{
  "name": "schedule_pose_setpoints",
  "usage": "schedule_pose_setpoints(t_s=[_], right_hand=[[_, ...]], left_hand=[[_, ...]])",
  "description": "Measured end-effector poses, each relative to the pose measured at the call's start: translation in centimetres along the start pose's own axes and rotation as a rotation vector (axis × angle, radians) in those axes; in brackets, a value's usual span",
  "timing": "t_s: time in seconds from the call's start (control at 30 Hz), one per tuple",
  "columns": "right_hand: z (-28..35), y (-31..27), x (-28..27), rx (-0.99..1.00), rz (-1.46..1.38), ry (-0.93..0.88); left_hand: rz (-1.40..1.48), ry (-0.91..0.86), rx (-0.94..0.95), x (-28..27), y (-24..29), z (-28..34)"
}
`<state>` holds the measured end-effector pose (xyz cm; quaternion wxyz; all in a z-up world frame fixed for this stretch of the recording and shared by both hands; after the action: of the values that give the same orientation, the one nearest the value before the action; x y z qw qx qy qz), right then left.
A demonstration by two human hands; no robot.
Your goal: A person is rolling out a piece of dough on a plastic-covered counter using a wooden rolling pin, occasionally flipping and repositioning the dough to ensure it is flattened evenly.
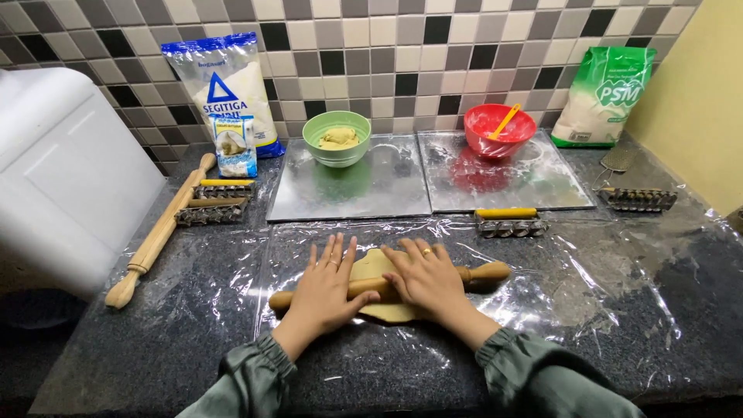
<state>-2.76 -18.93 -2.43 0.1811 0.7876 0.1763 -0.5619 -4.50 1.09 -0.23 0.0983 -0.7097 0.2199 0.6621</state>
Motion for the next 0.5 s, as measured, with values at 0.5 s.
schedule_pose_setpoints(t_s=[0.5], right_hand=[[-8.8, 3.2, 2.6, 0.267, -0.027, 0.354]], left_hand=[[-0.075, 0.772, -0.211, 4.8, -7.4, -11.3]])
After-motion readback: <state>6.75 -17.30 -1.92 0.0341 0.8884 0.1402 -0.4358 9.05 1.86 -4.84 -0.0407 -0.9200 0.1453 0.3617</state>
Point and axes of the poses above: each hand's wrist, its own z-axis away from the middle knuckle, its own x-axis out of the palm, y = z × x, the point moved 3 cm from there along -z, towards the middle knuckle, and after that the axes turned 1 degree about y, right-handed, at the moved point
